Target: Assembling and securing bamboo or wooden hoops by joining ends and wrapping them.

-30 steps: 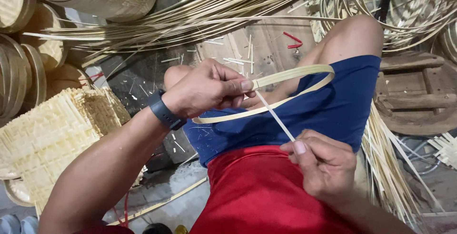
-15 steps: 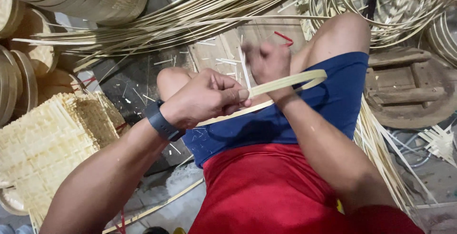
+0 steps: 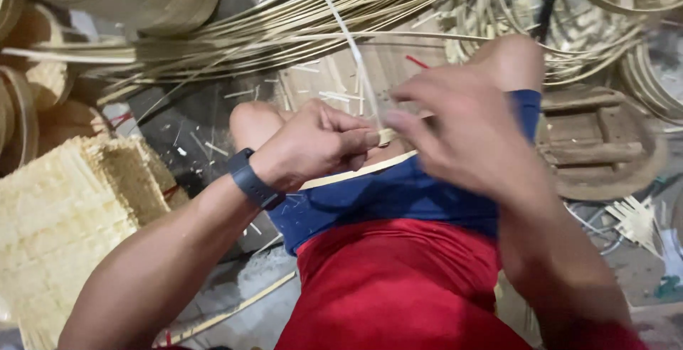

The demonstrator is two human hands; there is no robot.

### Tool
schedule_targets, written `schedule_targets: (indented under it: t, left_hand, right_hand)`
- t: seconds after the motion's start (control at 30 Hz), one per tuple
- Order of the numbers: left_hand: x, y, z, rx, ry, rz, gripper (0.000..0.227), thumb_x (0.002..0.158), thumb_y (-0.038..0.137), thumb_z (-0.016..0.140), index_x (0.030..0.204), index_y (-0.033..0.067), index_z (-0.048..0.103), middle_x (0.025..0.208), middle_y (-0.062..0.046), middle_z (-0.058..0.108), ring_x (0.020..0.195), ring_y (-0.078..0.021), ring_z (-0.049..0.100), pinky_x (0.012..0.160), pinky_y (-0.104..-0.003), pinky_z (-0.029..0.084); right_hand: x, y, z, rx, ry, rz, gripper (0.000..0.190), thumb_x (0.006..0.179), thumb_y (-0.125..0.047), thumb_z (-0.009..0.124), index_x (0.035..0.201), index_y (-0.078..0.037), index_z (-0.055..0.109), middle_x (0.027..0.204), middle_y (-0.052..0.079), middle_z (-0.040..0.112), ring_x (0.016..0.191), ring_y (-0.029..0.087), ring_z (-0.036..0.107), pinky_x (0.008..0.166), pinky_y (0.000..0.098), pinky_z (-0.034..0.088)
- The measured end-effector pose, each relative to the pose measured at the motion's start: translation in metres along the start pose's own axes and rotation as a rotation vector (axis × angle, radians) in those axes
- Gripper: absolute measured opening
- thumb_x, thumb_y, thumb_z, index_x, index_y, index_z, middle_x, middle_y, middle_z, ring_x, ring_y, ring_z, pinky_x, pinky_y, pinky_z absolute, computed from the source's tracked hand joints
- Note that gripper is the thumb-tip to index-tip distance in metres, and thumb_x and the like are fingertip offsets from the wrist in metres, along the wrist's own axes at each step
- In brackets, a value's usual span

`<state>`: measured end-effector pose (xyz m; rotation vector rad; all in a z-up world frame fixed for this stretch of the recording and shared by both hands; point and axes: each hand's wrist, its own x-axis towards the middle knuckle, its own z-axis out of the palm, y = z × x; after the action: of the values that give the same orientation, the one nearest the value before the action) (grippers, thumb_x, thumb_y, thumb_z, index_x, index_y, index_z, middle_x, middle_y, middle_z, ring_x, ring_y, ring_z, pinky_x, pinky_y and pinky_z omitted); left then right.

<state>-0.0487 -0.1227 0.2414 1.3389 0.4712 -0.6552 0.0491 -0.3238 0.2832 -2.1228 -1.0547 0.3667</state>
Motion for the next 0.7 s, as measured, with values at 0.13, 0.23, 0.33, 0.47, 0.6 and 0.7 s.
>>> schedule_targets:
  t: [0.13,0.23,0.33,0.47,0.6,0.7]
  left_hand:
    - [0.001,-0.008,-0.009,0.020,0.031,0.026,0.028,0.098,0.016,0.071,0.080,-0.0043,0.076,0.062,-0.002,0.065,0.048,-0.0063,0.047,0.041,-0.023,0.034]
    - [0.004,-0.011,-0.009,0.066,0.078,0.022,0.018,0.085,0.003,0.062,0.085,0.0008,0.080,0.064,-0.001,0.070,0.050,-0.0067,0.057,0.042,-0.024,0.042]
    - [0.007,0.001,-0.007,0.046,0.039,-0.059,0.019,0.094,0.017,0.070,0.086,0.0025,0.079,0.064,0.000,0.069,0.050,-0.0057,0.054,0.044,-0.022,0.040]
    - [-0.002,-0.003,-0.004,0.178,0.019,0.021,0.020,0.095,0.018,0.069,0.087,0.0021,0.079,0.062,0.003,0.066,0.051,-0.0036,0.052,0.045,-0.022,0.040]
    - [-0.004,-0.002,0.005,0.254,-0.063,0.156,0.025,0.099,0.018,0.065,0.086,0.0007,0.078,0.059,0.004,0.057,0.051,-0.0032,0.044,0.045,-0.023,0.035]
    - [-0.015,-0.010,0.005,0.153,-0.038,0.110,0.024,0.100,0.018,0.065,0.087,0.0015,0.077,0.059,0.004,0.057,0.052,-0.0033,0.043,0.045,-0.023,0.033]
  right_hand:
    - [0.018,-0.026,0.006,0.411,-0.002,-0.016,0.003,0.099,-0.004,0.066,0.100,-0.002,0.068,0.084,0.008,0.069,0.077,0.023,0.071,0.073,0.0356,0.055]
    - [-0.021,-0.068,-0.013,0.320,0.197,-0.218,0.012,0.097,0.001,0.058,0.100,-0.005,0.068,0.092,0.010,0.073,0.097,0.028,0.074,0.090,0.0426,0.058]
    - [-0.081,-0.040,0.046,0.520,0.239,-0.187,0.011,0.095,0.001,0.059,0.094,-0.008,0.063,0.089,0.005,0.072,0.087,0.019,0.073,0.090,0.0447,0.053]
    - [-0.093,0.062,0.146,1.535,0.364,0.235,0.017,0.099,-0.020,0.051,0.089,-0.010,0.061,0.069,0.004,0.061,0.070,0.022,0.062,0.069,0.0382,0.053]
    - [-0.003,0.086,0.143,2.148,0.093,0.238,0.025,0.109,-0.024,0.051,0.088,-0.012,0.054,0.068,-0.004,0.031,0.059,0.010,0.032,0.058,0.0284,0.030]
    - [0.047,0.046,0.108,1.961,-0.116,0.046,0.027,0.110,-0.028,0.059,0.093,-0.008,0.058,0.061,-0.006,0.030,0.052,0.007,0.031,0.056,0.0265,0.031]
